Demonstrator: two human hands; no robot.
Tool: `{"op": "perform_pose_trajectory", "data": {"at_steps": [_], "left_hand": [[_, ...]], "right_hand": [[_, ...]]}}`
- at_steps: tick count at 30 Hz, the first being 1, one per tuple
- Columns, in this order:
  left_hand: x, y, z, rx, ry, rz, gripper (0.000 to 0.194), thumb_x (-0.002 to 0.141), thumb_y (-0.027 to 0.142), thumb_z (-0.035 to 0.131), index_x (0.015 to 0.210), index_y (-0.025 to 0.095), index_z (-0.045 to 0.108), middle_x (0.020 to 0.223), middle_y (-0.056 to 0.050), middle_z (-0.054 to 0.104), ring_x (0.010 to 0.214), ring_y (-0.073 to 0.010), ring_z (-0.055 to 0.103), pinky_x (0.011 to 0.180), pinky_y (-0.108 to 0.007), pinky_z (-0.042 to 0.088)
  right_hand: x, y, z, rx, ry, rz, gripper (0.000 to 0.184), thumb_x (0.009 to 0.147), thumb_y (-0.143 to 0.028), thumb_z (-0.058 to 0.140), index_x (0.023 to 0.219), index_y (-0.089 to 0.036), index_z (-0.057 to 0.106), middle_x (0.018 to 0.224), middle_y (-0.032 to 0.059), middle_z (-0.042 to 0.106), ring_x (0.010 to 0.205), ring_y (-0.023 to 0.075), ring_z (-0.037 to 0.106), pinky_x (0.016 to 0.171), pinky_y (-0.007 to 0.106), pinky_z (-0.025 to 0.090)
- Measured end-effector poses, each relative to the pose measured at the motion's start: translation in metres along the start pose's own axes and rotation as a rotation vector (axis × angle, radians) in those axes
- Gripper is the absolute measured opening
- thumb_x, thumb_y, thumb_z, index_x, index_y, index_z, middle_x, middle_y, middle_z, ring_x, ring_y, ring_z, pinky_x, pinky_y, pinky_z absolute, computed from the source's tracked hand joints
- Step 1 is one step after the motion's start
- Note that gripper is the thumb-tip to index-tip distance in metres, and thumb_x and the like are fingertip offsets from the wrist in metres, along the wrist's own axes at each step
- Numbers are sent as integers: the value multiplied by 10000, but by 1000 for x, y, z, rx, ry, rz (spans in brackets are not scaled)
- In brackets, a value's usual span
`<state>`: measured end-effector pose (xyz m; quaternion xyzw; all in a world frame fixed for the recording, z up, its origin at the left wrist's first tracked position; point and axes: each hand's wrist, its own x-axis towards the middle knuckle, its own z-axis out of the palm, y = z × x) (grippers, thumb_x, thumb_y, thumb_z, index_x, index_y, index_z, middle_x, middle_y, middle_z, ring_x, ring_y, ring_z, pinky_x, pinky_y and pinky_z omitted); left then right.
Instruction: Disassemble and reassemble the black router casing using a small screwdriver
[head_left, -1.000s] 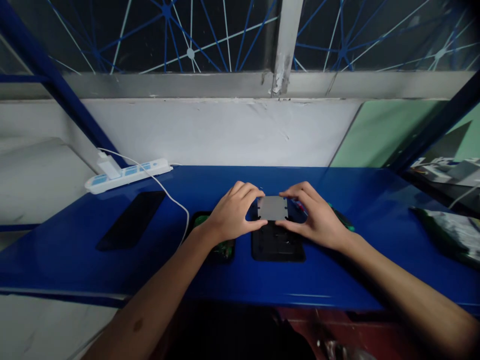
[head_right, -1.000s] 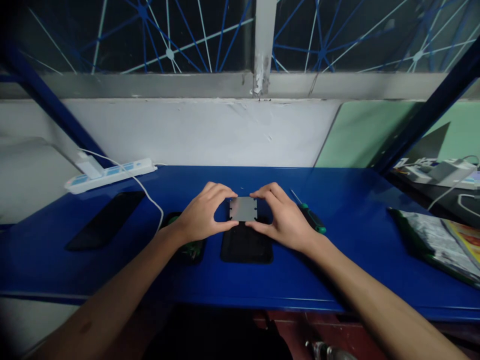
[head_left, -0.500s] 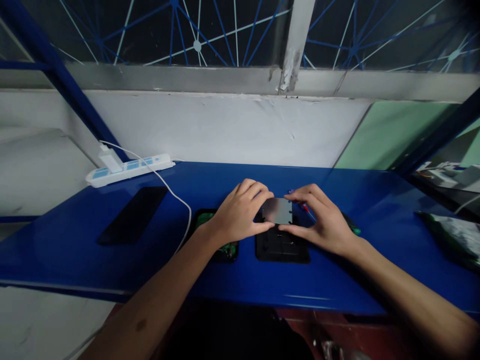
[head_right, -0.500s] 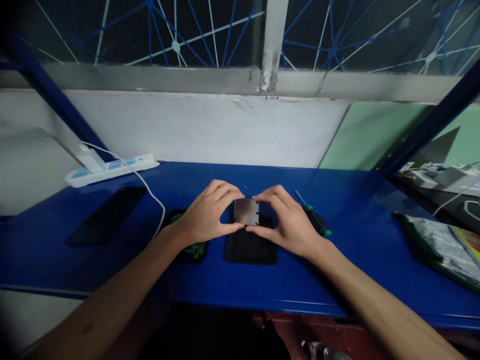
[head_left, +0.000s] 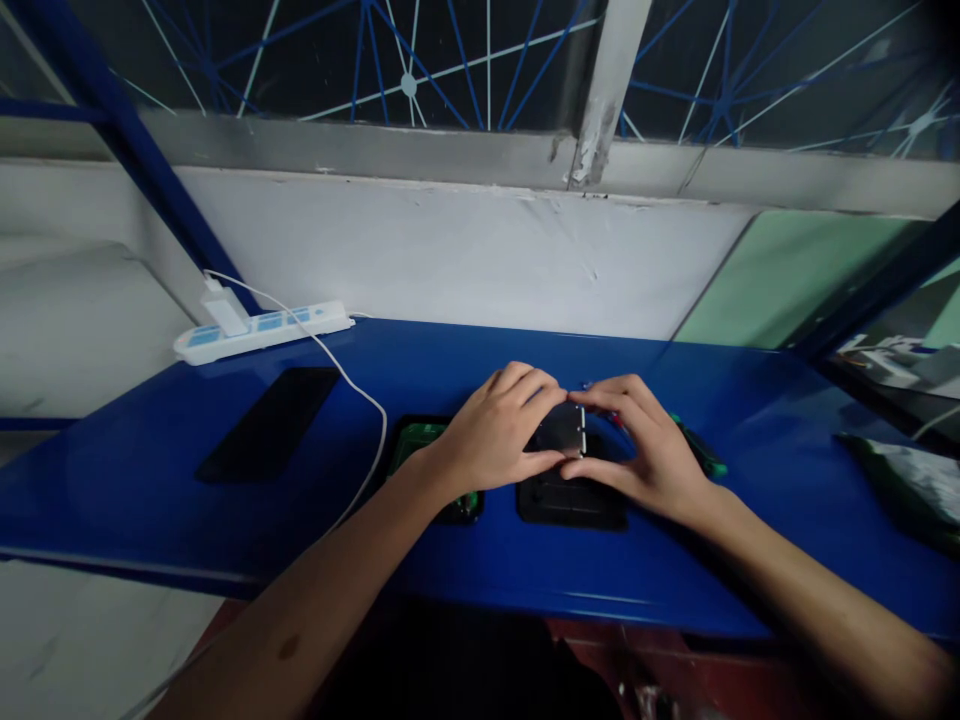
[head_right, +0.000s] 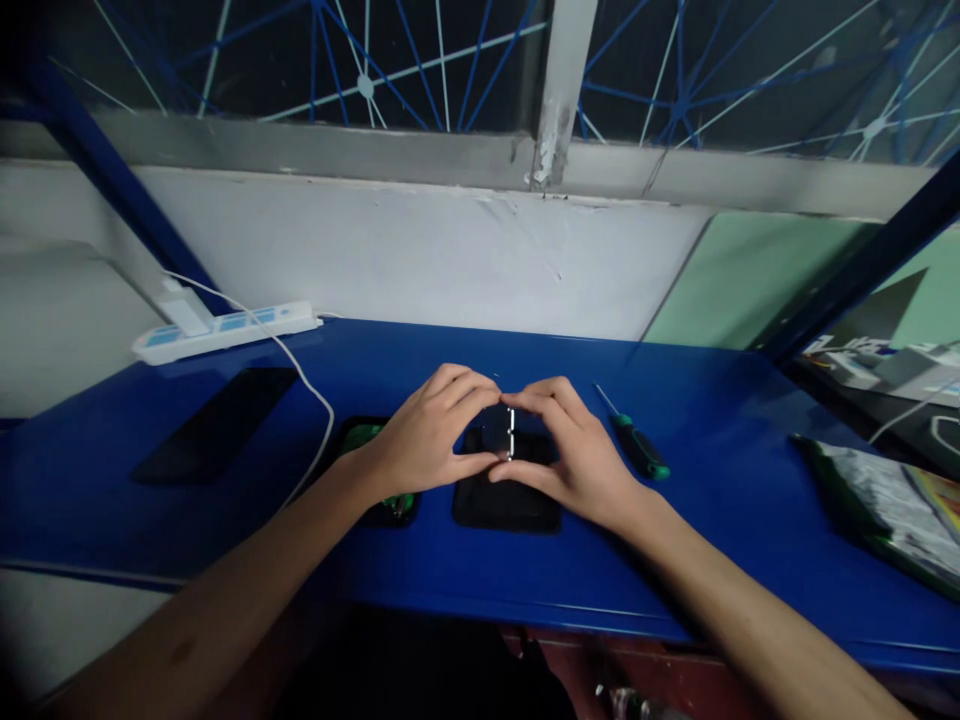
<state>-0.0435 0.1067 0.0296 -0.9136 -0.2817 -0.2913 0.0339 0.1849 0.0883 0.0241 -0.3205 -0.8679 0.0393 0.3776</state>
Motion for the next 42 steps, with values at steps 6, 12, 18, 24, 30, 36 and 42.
{"op": "perform_pose_trajectory", "data": {"at_steps": [6, 12, 18, 24, 30, 36, 42], "left_hand": [[-1, -1, -1, -103, 72, -73, 557, 869, 520, 716, 1284, 215, 504, 1264, -102, 577, 1169, -297, 489, 979, -452, 481], [0, 1, -2, -143, 63, -78, 552, 832, 518, 757, 1251, 244, 525, 1324, -104, 520, 1196, -311, 462, 999, -490, 468], [0, 1, -4, -175, 45, -90, 555, 803, 560, 760, 1227, 274, 545, 1326, -93, 520, 1211, -326, 452, 1003, -523, 456], [0, -1, -8, -159, 46, -108, 538, 778, 495, 790, 1209, 275, 556, 1309, -85, 515, 1205, -323, 448, 1009, -523, 445], [-1, -4, -9, -120, 44, -120, 529, 786, 478, 778, 1219, 271, 555, 1306, -91, 518, 1209, -331, 453, 1003, -536, 446], [-2, -8, -7, -82, 44, -126, 527, 776, 467, 789, 1209, 289, 548, 1300, -86, 512, 1194, -339, 450, 999, -562, 444], [-2, -8, -8, -10, 34, -130, 523, 775, 447, 797, 1202, 276, 548, 1333, -93, 490, 1204, -344, 443, 998, -552, 428]], "right_hand": [[1, 3, 5, 41, -94, 110, 734, 767, -555, 757, 1365, -265, 445, 1189, 117, 483, 1067, 283, 578, 922, 499, 566], [3, -1, 7, 48, -114, 117, 529, 830, -521, 707, 1231, -243, 501, 1142, 120, 493, 1063, 286, 569, 915, 513, 563], [2, 1, 9, 64, -106, 99, 443, 851, -458, 701, 1188, -251, 502, 1140, 118, 502, 1059, 286, 571, 882, 502, 572], [3, 6, 6, 35, -115, 121, 467, 832, -402, 729, 1207, -241, 504, 1138, 110, 505, 1069, 278, 585, 918, 501, 560], [3, 9, 2, -3, -101, 152, 469, 832, -431, 722, 1216, -236, 538, 1145, 106, 520, 1095, 283, 595, 966, 534, 541], [2, 13, 1, -31, -70, 146, 473, 808, -411, 734, 1216, -239, 565, 1138, 114, 539, 1084, 303, 608, 938, 555, 553], [1, 17, -1, -26, -71, 137, 482, 827, -411, 716, 1240, -217, 559, 1148, 120, 514, 1079, 291, 592, 921, 507, 562]]}}
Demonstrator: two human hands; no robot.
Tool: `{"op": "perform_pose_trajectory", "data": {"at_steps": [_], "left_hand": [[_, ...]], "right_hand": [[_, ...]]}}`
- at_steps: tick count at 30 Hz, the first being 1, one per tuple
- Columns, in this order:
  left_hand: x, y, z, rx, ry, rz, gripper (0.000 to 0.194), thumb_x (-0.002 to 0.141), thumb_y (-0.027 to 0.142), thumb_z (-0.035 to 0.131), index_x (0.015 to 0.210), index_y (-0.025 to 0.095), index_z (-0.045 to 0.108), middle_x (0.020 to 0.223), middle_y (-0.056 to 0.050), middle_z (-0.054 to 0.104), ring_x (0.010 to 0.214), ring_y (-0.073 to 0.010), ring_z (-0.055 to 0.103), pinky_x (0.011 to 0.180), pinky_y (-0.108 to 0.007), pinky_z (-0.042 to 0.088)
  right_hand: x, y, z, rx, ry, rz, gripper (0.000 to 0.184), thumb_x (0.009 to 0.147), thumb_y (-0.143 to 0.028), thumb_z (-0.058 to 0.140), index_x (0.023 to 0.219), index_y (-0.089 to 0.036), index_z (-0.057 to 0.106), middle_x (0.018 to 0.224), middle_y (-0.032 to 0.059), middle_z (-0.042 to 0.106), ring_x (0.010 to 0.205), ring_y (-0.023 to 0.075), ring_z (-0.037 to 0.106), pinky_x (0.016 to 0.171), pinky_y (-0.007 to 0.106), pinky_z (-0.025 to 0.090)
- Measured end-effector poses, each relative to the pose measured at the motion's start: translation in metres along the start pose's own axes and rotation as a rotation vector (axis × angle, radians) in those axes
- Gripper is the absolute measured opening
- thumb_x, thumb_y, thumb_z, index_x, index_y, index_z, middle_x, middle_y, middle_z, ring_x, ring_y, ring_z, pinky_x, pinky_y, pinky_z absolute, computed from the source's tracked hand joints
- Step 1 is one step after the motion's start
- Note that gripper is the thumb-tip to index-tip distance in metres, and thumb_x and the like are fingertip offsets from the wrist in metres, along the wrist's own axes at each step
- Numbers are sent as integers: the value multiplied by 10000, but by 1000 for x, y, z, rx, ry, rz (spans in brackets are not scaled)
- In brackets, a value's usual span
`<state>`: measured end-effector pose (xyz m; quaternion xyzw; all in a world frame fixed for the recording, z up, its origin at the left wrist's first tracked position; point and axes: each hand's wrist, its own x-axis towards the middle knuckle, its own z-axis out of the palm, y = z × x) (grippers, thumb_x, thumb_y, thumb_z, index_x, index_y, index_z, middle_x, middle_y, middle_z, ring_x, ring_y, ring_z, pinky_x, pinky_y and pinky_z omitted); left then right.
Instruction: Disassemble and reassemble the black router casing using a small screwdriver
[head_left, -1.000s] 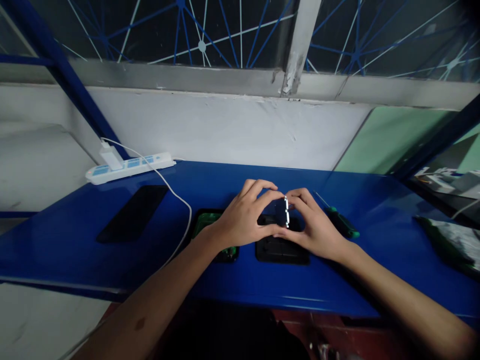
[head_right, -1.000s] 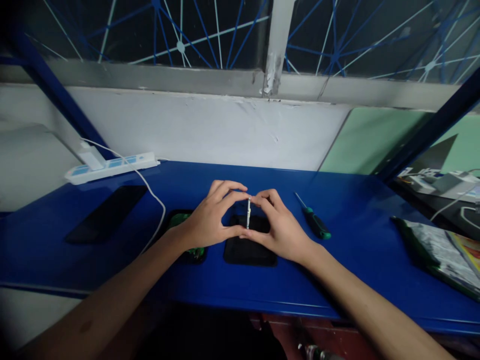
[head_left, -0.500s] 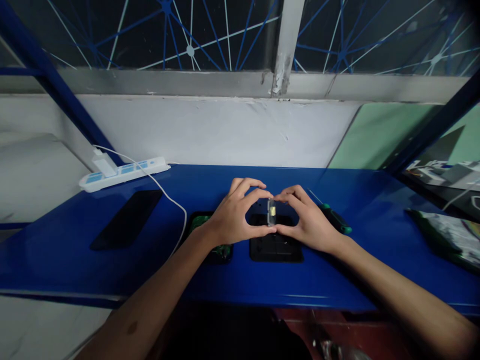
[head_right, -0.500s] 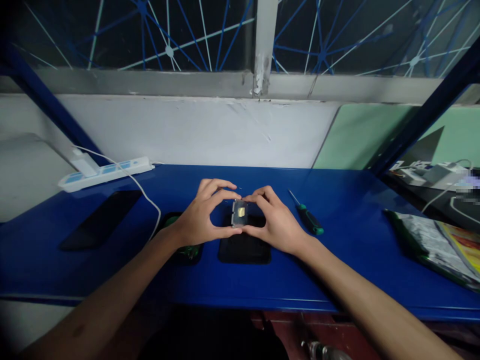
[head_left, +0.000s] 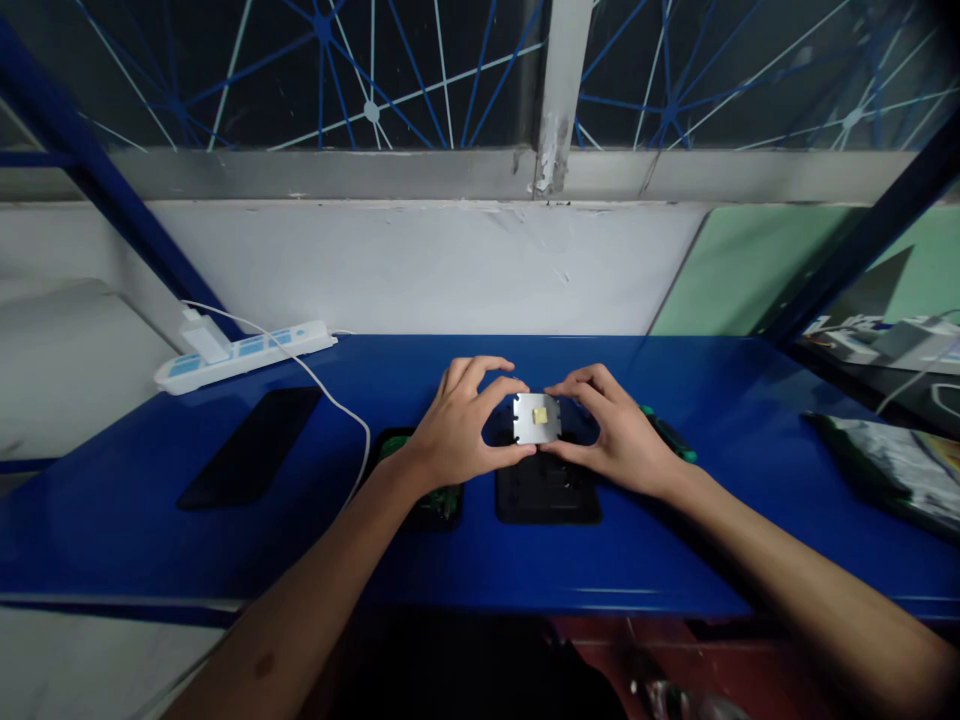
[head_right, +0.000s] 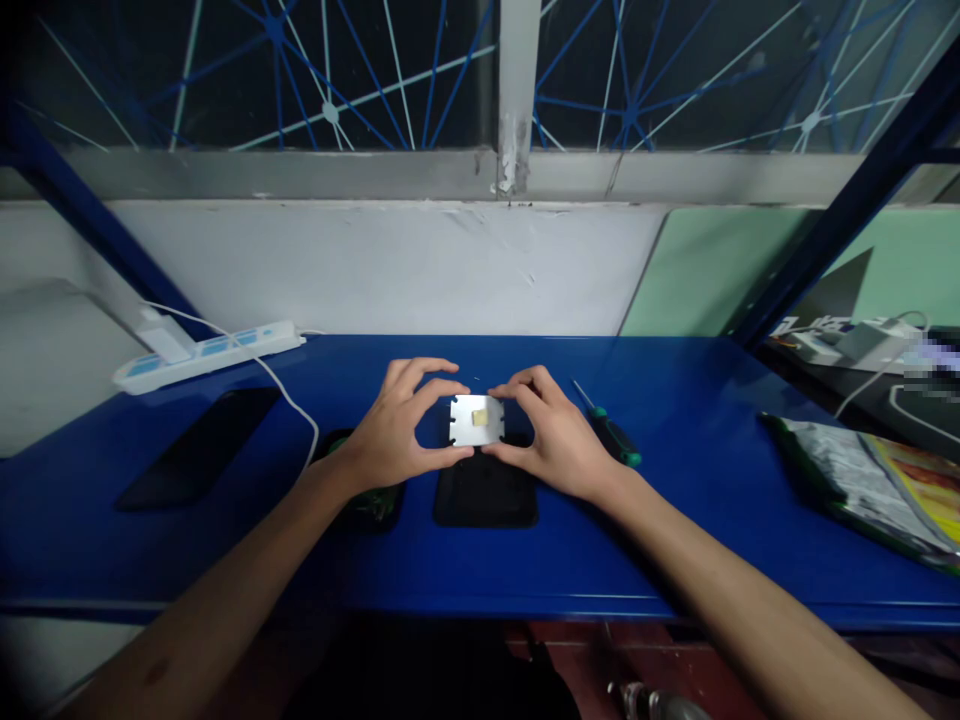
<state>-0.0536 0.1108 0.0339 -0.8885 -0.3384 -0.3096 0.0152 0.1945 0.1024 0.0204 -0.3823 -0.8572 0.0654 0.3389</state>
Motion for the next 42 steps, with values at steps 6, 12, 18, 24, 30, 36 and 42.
{"op": "perform_pose_trajectory", "data": {"at_steps": [6, 12, 18, 24, 30, 36, 42], "left_hand": [[0, -2, 2, 16, 10, -8, 519, 760, 430, 803, 1180, 271, 543, 1321, -96, 503, 1197, -355, 454, 987, -566, 413], [0, -2, 4, 20, 10, -6, 532, 746, 419, 809, 1181, 271, 541, 1317, -95, 513, 1197, -360, 454, 986, -565, 410], [0, 0, 1, 37, -32, -26, 526, 761, 417, 799, 1188, 238, 550, 1315, -96, 512, 1206, -337, 448, 1022, -528, 408], [0, 0, 1, 32, -52, -10, 515, 782, 421, 775, 1204, 236, 545, 1319, -98, 511, 1217, -337, 442, 1010, -517, 435], [-1, 1, 2, 16, -62, 1, 515, 781, 406, 774, 1211, 241, 543, 1328, -90, 515, 1227, -327, 446, 1019, -497, 436], [1, 2, 0, 68, -57, 39, 499, 786, 396, 764, 1203, 230, 548, 1312, -98, 538, 1209, -321, 462, 1021, -490, 427], [2, 5, 0, 100, -88, 61, 500, 774, 356, 764, 1200, 217, 543, 1296, -99, 555, 1213, -319, 468, 1011, -483, 420]], "right_hand": [[-1, 0, -2, 2, 5, -8, 500, 834, -437, 712, 1256, -220, 552, 1144, 115, 512, 1080, 286, 589, 916, 508, 560], [-2, -2, -3, -1, 12, -8, 488, 845, -438, 704, 1254, -224, 545, 1141, 107, 515, 1070, 279, 594, 905, 496, 563], [-2, -4, -4, -2, 12, -15, 488, 839, -408, 722, 1252, -215, 549, 1141, 108, 518, 1063, 268, 590, 902, 470, 561], [-1, -5, -4, -6, 16, -24, 486, 838, -404, 726, 1249, -214, 550, 1135, 110, 518, 1064, 268, 591, 904, 467, 558], [-2, -7, -2, -6, 15, -38, 475, 844, -406, 716, 1249, -226, 546, 1133, 114, 525, 1054, 274, 596, 894, 476, 559], [-2, -5, -1, -4, 12, -36, 476, 839, -400, 716, 1247, -215, 555, 1134, 120, 532, 1063, 285, 597, 901, 479, 556], [-2, -9, 0, -33, 3, -59, 466, 848, -409, 716, 1231, -201, 549, 1119, 121, 540, 1052, 277, 592, 894, 478, 554]]}}
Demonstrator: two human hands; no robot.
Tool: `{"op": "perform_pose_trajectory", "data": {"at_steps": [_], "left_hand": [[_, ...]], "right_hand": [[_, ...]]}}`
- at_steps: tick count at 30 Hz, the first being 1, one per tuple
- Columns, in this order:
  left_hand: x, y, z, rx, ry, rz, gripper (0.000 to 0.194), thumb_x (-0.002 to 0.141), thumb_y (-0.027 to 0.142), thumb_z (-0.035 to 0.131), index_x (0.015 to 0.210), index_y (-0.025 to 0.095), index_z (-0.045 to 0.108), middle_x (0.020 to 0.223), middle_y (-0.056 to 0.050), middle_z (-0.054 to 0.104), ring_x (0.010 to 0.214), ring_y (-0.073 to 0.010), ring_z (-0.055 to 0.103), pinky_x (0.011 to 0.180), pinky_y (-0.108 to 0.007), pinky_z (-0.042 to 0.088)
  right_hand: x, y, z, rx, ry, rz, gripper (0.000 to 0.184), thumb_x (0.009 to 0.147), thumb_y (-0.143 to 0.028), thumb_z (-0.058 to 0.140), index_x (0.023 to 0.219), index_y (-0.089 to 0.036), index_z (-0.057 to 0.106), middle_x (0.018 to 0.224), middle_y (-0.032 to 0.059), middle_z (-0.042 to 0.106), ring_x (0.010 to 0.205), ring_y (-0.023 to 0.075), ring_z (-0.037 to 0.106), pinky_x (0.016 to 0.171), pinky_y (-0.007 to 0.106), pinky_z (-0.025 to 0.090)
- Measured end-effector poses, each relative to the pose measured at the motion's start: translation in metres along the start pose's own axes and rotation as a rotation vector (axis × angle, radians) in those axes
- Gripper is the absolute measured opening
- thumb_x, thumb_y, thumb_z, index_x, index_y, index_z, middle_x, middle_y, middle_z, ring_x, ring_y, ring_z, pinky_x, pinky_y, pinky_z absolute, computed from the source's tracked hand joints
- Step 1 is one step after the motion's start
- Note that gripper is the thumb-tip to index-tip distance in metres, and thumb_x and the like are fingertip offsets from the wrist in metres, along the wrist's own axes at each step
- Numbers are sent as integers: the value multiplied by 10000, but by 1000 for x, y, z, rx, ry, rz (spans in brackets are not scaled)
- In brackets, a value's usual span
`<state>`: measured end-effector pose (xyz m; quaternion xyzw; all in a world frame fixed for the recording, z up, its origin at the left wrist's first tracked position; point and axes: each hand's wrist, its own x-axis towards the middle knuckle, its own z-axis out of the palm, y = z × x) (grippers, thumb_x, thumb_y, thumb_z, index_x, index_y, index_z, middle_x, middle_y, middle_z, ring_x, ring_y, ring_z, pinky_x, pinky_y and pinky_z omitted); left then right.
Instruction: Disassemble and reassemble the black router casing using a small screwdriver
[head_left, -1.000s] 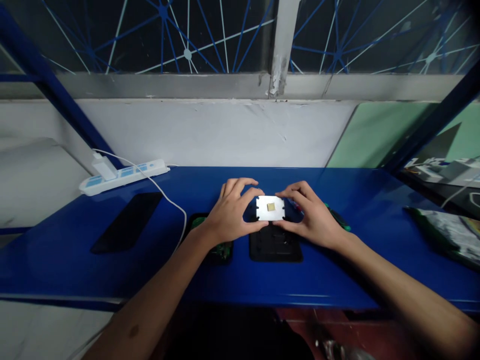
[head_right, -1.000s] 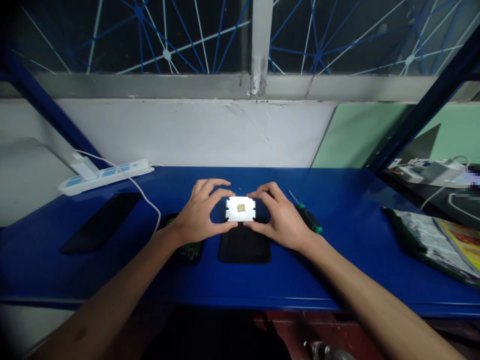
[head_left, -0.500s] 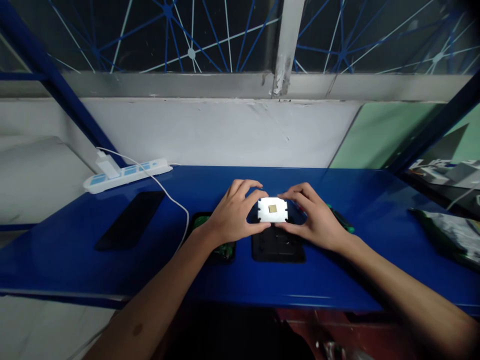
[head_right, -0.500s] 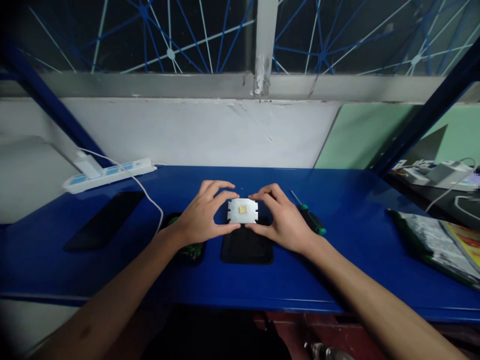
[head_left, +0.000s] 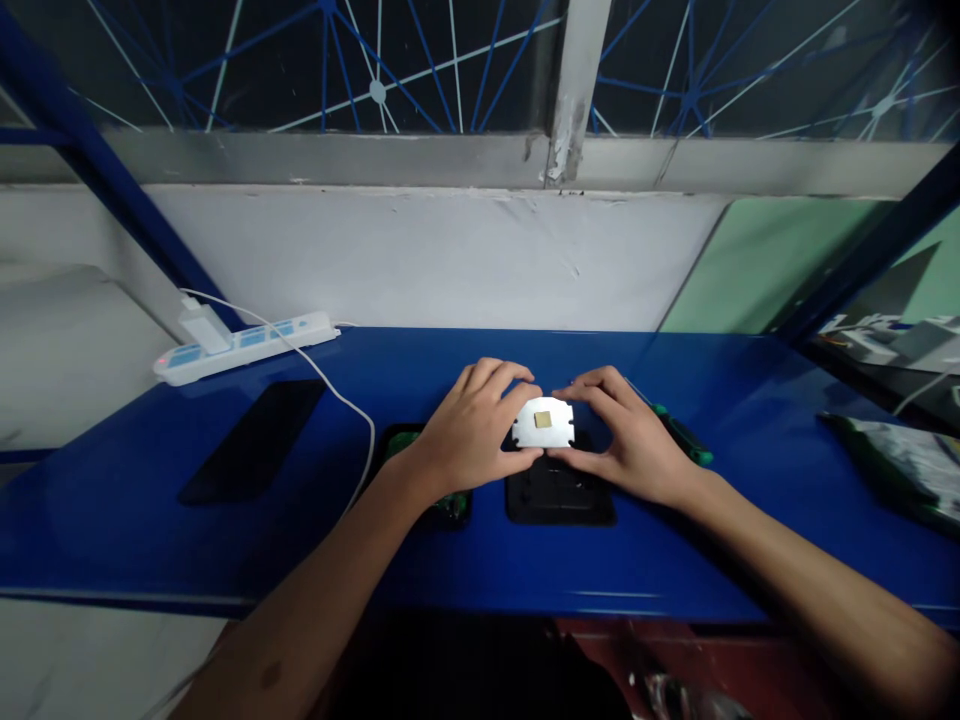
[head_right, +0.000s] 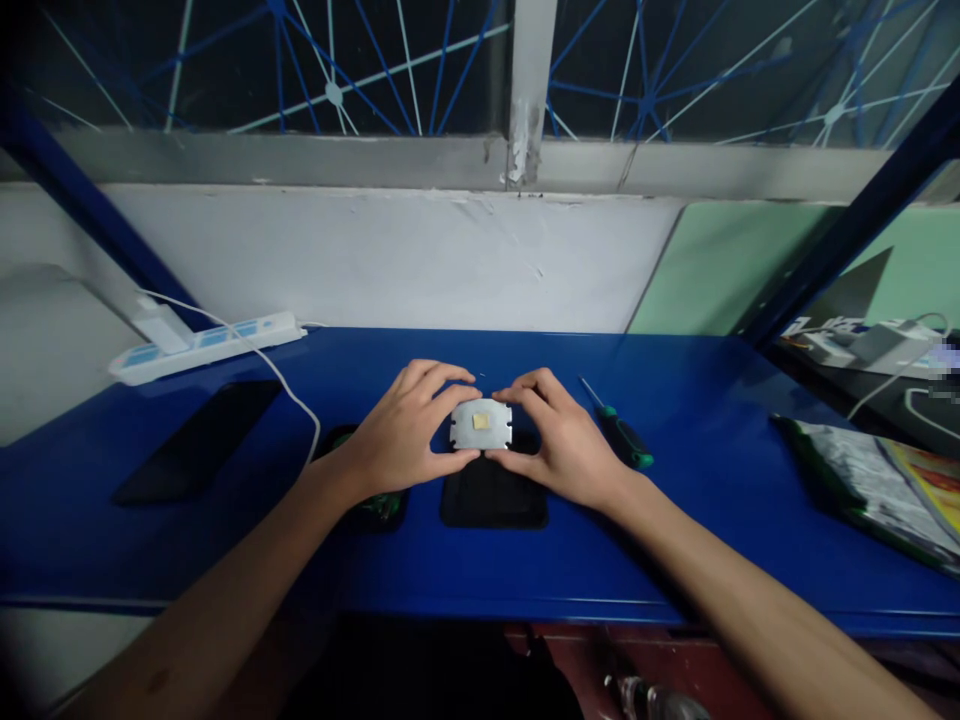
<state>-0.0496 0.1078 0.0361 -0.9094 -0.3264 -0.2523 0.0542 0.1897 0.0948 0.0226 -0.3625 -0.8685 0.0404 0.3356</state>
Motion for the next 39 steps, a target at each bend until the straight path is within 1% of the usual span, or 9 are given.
{"op": "perform_pose_trajectory", "data": {"at_steps": [3, 7, 11, 16, 21, 25, 29, 35, 39], "left_hand": [[1, 3, -1, -48, -11, -19, 491, 773, 331, 765, 1196, 209, 546, 1283, -100, 560, 1206, -314, 470, 1002, -477, 427], [2, 8, -4, -199, -10, -122, 446, 758, 355, 792, 1132, 224, 585, 1244, -75, 566, 1158, -299, 477, 974, -461, 463], [2, 9, -9, -340, -76, -198, 432, 748, 422, 819, 1084, 239, 618, 1209, -56, 573, 1136, -288, 480, 956, -464, 481], [0, 9, -8, -421, -169, -234, 407, 767, 494, 786, 1067, 262, 639, 1204, -56, 572, 1157, -310, 469, 963, -504, 474], [-1, 14, 0, -418, -226, -199, 393, 750, 477, 805, 1038, 256, 654, 1203, -54, 574, 1152, -307, 474, 959, -488, 482], [-2, 18, 6, -368, -250, -168, 394, 731, 440, 831, 1021, 234, 663, 1187, -67, 579, 1136, -309, 490, 956, -487, 489], [-2, 18, 11, -344, -268, -149, 407, 725, 461, 833, 1014, 228, 666, 1174, -68, 589, 1123, -307, 502, 951, -488, 494], [-2, 16, 12, -323, -292, -163, 424, 753, 487, 811, 1037, 209, 664, 1169, -74, 593, 1117, -306, 493, 954, -466, 482], [-1, 16, 10, -322, -316, -174, 411, 780, 518, 780, 1033, 215, 668, 1171, -74, 597, 1107, -305, 498, 946, -465, 481]], "right_hand": [[1, -2, 0, -15, 5, -21, 467, 857, -429, 706, 1231, -197, 551, 1109, 121, 543, 1040, 270, 588, 886, 466, 553], [2, 1, -5, 35, 21, -33, 518, 841, -498, 709, 1256, -224, 564, 1106, 111, 542, 1039, 270, 583, 878, 456, 549], [2, 10, -8, 81, 114, 21, 355, 951, -452, 568, 1227, -232, 599, 1071, 99, 570, 1022, 254, 590, 896, 463, 532], [4, 18, -3, 70, 163, 100, 245, 981, -357, 532, 1140, -208, 645, 1029, 86, 608, 926, 213, 618, 849, 416, 539], [6, 19, -4, 81, 204, 115, 224, 994, -337, 500, 1064, -209, 670, 997, 79, 641, 921, 211, 635, 848, 407, 532], [7, 17, -4, 74, 190, 132, 206, 985, -333, 514, 1034, -213, 674, 981, 79, 663, 910, 219, 645, 827, 409, 534], [8, 15, -2, 74, 185, 124, 178, 975, -323, 536, 993, -217, 676, 951, 74, 681, 885, 218, 650, 806, 402, 535], [8, 16, -3, 56, 205, 119, 171, 972, -313, 545, 994, -214, 683, 941, 73, 686, 857, 207, 647, 785, 376, 536], [7, 20, -1, 50, 185, 129, 172, 967, -308, 558, 1015, -205, 687, 966, 78, 680, 892, 208, 644, 810, 379, 542]]}}
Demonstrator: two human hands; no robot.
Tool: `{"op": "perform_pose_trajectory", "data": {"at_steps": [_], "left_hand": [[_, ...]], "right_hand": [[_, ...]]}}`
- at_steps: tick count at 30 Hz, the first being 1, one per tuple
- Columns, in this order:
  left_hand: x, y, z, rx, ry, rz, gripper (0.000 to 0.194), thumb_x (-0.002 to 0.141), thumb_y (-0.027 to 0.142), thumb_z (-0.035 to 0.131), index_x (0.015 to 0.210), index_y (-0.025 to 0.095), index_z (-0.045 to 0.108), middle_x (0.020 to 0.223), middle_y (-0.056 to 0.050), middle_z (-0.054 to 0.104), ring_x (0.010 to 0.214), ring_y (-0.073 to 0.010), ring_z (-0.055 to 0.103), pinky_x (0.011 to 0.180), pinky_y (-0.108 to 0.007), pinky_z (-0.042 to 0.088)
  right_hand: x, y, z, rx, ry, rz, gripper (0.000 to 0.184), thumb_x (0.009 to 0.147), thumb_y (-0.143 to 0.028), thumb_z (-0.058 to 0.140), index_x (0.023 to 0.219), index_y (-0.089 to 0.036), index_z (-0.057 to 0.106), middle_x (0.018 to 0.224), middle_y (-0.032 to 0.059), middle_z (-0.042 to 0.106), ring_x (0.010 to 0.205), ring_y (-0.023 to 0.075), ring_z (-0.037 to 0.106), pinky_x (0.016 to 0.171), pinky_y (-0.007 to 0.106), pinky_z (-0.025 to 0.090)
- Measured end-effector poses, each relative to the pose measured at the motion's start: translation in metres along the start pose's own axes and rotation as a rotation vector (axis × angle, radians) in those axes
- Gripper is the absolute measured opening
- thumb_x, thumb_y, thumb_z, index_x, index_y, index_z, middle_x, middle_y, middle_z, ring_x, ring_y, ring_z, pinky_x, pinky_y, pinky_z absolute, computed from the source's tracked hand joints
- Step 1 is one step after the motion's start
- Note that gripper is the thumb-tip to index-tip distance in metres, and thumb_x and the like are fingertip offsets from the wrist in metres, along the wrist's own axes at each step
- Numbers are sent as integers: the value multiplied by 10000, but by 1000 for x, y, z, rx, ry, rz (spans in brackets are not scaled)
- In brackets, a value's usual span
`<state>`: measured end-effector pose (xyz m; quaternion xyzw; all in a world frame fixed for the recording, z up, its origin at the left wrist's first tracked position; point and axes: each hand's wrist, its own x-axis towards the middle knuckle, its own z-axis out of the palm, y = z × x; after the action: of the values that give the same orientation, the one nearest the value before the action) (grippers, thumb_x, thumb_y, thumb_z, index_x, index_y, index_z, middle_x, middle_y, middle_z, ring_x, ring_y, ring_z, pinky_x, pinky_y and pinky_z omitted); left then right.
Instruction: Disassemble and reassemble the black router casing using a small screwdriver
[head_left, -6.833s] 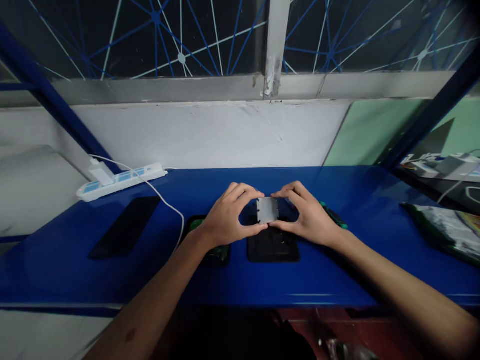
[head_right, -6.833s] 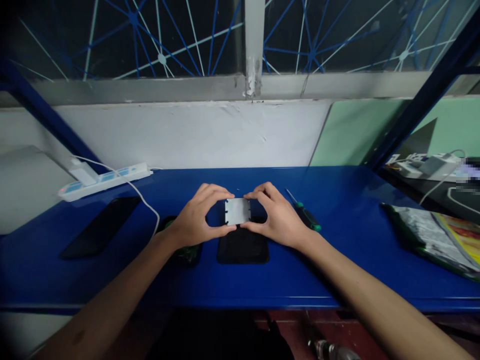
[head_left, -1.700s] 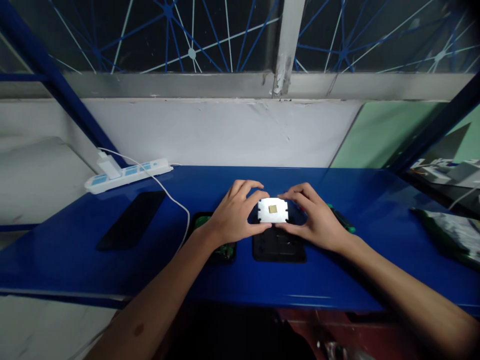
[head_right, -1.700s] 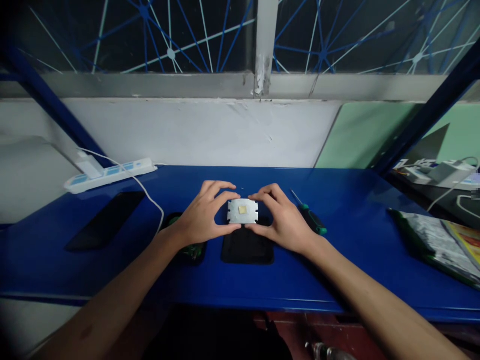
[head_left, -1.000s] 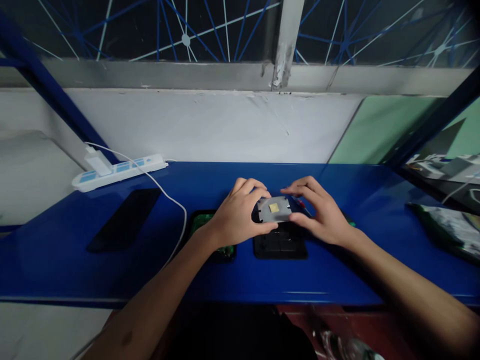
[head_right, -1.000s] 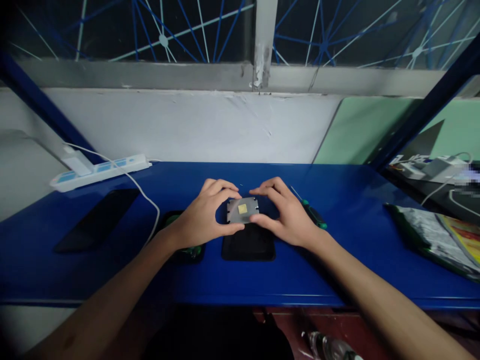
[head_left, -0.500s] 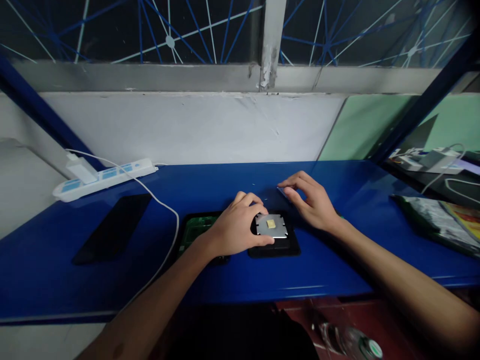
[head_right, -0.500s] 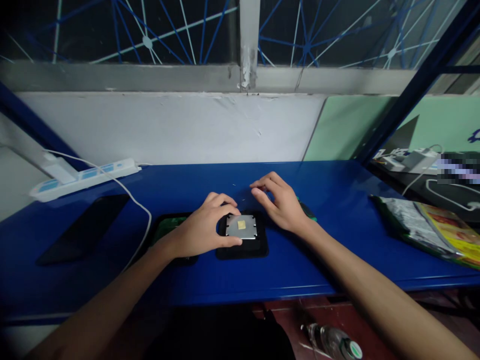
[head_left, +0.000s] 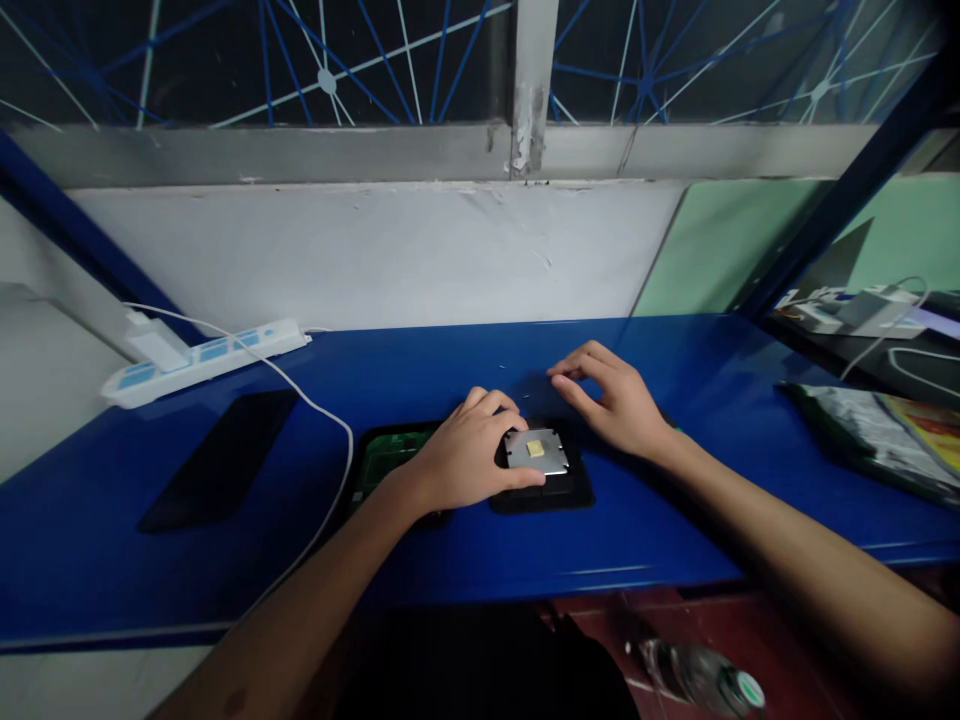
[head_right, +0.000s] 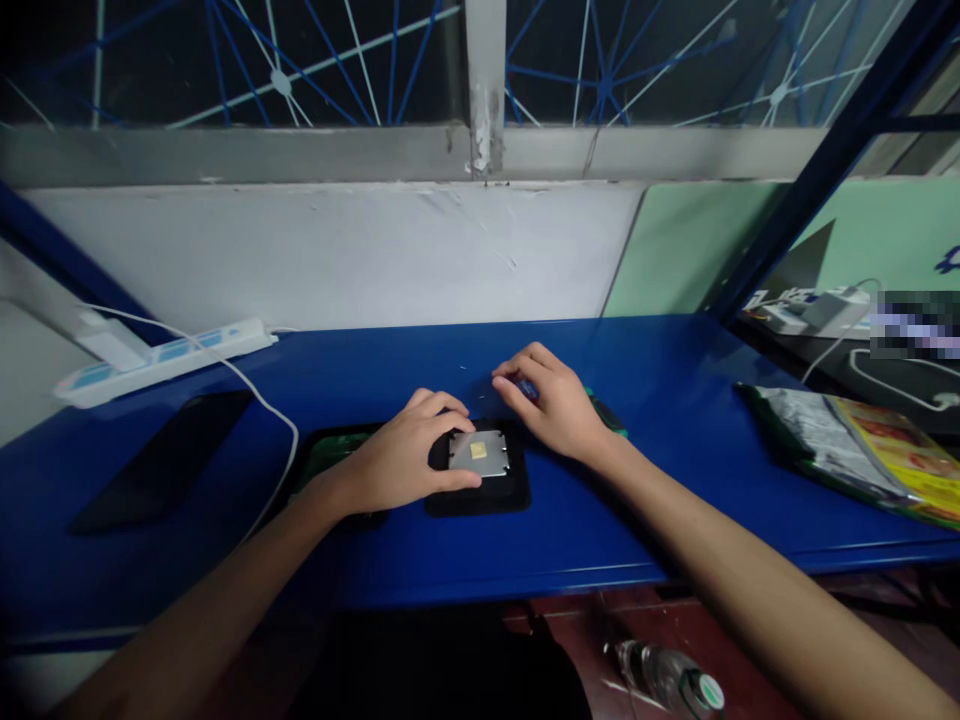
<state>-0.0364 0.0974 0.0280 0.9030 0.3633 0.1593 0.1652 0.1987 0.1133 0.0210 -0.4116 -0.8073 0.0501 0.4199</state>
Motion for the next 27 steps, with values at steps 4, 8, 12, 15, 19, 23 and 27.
{"op": "perform_pose_trajectory", "data": {"at_steps": [4, 8, 12, 15, 19, 23, 27], "left_hand": [[0, -1, -1, -8, 1, 9, 402, 799, 520, 758, 1057, 228, 662, 1167, -69, 600, 1107, -300, 505, 949, -464, 478], [0, -1, 0, -15, -16, 6, 406, 809, 524, 745, 1065, 222, 653, 1171, -70, 602, 1111, -297, 506, 954, -463, 477], [0, -2, 1, -13, 0, 26, 384, 825, 511, 730, 1075, 232, 645, 1178, -61, 605, 1119, -286, 509, 962, -455, 478], [-1, -3, 1, -16, -2, 34, 369, 830, 499, 725, 1076, 237, 642, 1177, -61, 611, 1115, -285, 516, 953, -456, 485], [-1, -2, -1, -23, -16, 35, 376, 836, 499, 719, 1089, 234, 634, 1191, -63, 607, 1139, -287, 508, 968, -455, 478], [-1, -1, -2, -27, -38, 25, 391, 846, 475, 723, 1126, 217, 634, 1201, -70, 597, 1142, -285, 498, 986, -453, 464], [-1, -2, -1, -25, -21, 35, 377, 840, 453, 738, 1129, 230, 644, 1210, -69, 595, 1141, -286, 502, 992, -456, 460]], "right_hand": [[0, 3, 2, -30, -25, 6, 167, 962, -307, 558, 1011, -212, 686, 985, 80, 680, 924, 223, 652, 838, 407, 548], [2, 7, 1, -52, 5, 22, 164, 964, -297, 547, 1007, -214, 681, 1007, 80, 696, 964, 231, 661, 878, 418, 544], [2, 16, 3, -127, -17, 67, 194, 963, -318, 534, 1029, -215, 684, 1041, 86, 702, 1018, 251, 654, 922, 442, 531], [0, 23, 6, -231, -89, 131, 251, 949, -366, 546, 1084, -211, 691, 1099, 109, 697, 1053, 291, 634, 944, 497, 513], [-3, 30, 9, -316, -178, 189, 314, 945, -410, 544, 1123, -203, 699, 1101, 122, 710, 1026, 306, 625, 933, 514, 510], [-3, 32, 9, -349, -210, 220, 308, 945, -409, 542, 1121, -208, 697, 1031, 110, 732, 971, 288, 634, 880, 479, 522], [-3, 35, 10, -346, -196, 225, 237, 914, -360, 581, 1049, -197, 687, 976, 100, 738, 910, 270, 639, 807, 431, 521]]}}
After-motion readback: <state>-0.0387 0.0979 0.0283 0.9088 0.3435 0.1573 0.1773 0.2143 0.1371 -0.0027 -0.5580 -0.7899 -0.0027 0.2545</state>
